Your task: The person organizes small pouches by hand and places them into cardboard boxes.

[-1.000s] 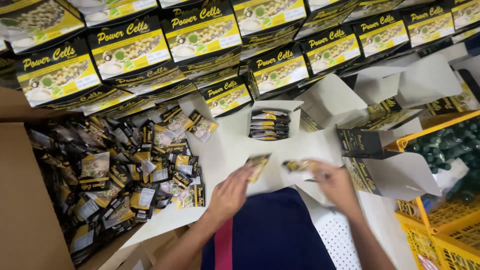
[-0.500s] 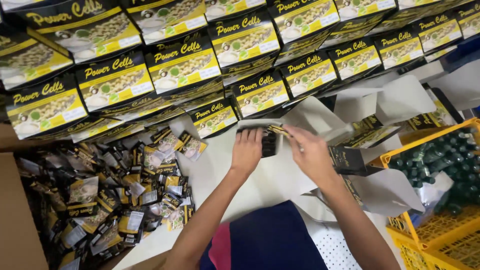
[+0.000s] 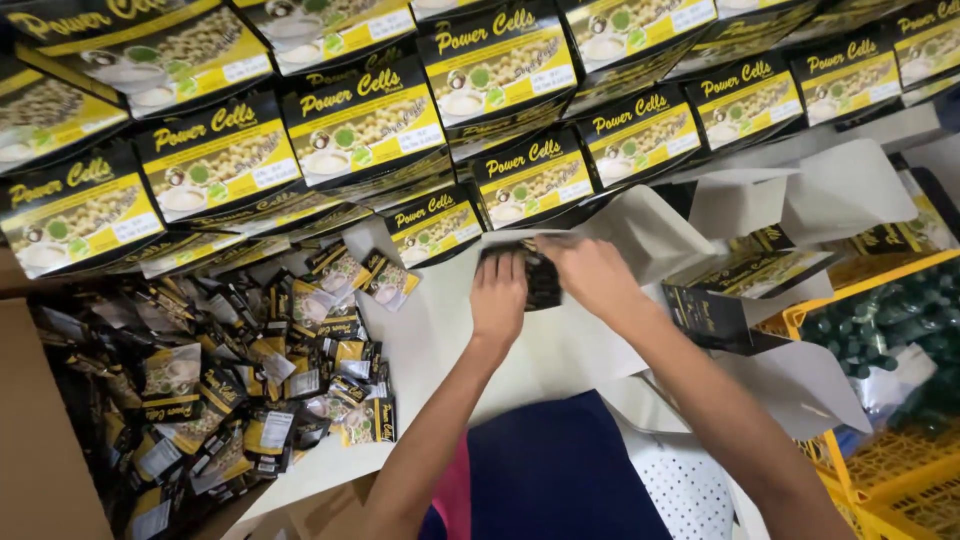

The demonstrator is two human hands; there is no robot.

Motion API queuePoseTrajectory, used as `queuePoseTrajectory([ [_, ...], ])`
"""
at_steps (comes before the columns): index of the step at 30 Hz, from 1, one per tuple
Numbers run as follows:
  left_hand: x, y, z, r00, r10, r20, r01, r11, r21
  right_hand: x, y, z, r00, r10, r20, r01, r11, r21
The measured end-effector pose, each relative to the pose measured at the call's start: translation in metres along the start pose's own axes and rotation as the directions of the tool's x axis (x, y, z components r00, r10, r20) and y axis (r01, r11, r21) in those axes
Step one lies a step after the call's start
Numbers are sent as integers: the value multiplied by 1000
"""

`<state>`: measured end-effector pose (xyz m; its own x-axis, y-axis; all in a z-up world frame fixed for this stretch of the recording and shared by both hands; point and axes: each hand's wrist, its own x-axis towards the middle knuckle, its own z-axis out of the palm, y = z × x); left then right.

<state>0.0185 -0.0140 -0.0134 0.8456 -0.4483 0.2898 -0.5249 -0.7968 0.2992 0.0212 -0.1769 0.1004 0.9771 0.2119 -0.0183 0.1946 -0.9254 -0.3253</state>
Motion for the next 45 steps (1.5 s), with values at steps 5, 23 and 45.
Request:
queuePoseTrajectory([
  [5,18,12,14,973,-159,164,147,986,84,19,8,23,990,-14,139,13,1000,4],
  [23,-27,-10,-44,854,-496,156,467,602,-648,38,-10,69,991,-15,136,36,988,-152],
  [45,-38,-29,-43,888,-423,183,435,639,-634,14,-1,65,940,176,294,-158,984,-84],
])
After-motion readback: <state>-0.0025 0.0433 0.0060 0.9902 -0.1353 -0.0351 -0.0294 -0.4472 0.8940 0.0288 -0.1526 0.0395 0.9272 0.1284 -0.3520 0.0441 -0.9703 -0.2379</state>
